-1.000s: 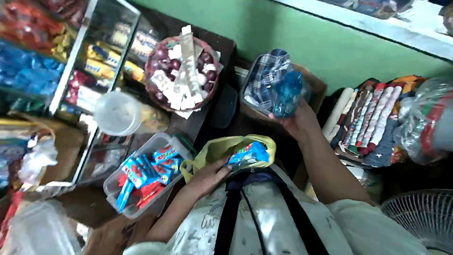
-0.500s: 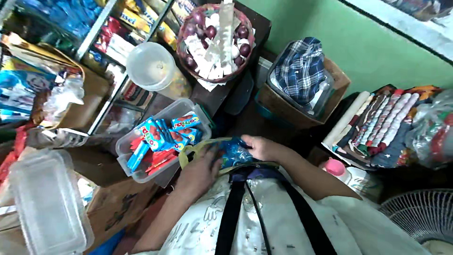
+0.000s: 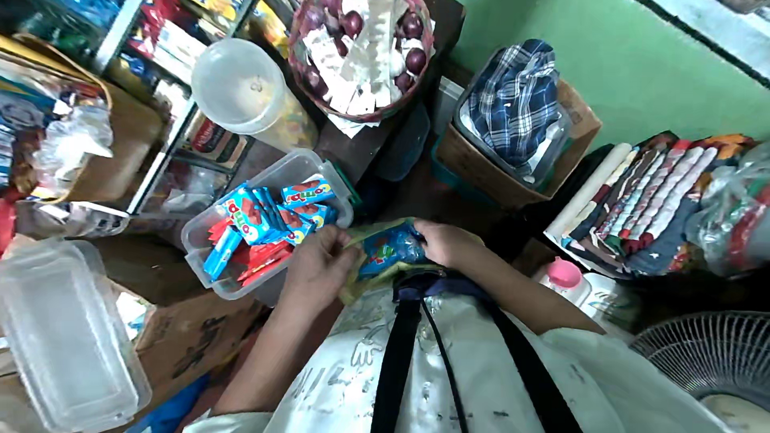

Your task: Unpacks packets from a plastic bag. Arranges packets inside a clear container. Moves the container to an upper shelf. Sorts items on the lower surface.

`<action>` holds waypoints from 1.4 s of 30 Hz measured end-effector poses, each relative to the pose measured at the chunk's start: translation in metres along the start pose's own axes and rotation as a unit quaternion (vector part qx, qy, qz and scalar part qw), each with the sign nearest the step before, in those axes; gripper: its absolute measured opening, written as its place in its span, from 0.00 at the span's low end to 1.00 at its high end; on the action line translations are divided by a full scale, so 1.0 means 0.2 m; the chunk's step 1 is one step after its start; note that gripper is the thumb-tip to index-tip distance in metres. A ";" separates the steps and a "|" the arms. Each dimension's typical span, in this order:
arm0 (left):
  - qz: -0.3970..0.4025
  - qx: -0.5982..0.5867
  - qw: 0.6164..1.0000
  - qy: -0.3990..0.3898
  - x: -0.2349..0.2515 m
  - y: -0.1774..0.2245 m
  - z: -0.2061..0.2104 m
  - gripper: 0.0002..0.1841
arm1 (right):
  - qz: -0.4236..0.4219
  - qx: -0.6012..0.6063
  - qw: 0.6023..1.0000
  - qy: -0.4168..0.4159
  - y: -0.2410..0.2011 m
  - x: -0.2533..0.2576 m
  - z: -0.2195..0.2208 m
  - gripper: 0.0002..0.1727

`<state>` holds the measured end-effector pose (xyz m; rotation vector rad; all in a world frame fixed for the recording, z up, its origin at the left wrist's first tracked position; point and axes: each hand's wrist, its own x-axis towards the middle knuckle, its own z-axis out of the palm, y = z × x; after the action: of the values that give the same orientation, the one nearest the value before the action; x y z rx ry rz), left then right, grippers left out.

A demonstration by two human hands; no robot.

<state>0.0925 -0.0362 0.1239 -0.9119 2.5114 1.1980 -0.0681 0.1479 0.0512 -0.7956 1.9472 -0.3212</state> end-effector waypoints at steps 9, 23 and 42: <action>-0.036 -0.479 0.869 -0.118 0.16 0.17 0.20 0.03 | 0.243 -0.037 0.969 0.019 0.29 0.06 -0.11 0.20; 0.061 -0.461 0.883 -0.062 0.38 0.42 0.25 0.18 | -0.210 0.372 0.885 0.187 0.55 -0.25 -0.72 0.17; -0.016 -0.473 0.878 0.072 0.37 0.35 0.29 0.24 | 0.076 0.313 0.773 0.546 1.30 -0.02 -1.11 0.29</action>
<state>-0.0137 0.0091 0.0983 -1.2323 1.8881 2.4870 -0.3609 0.3233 0.0264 0.0982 2.6403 -1.5044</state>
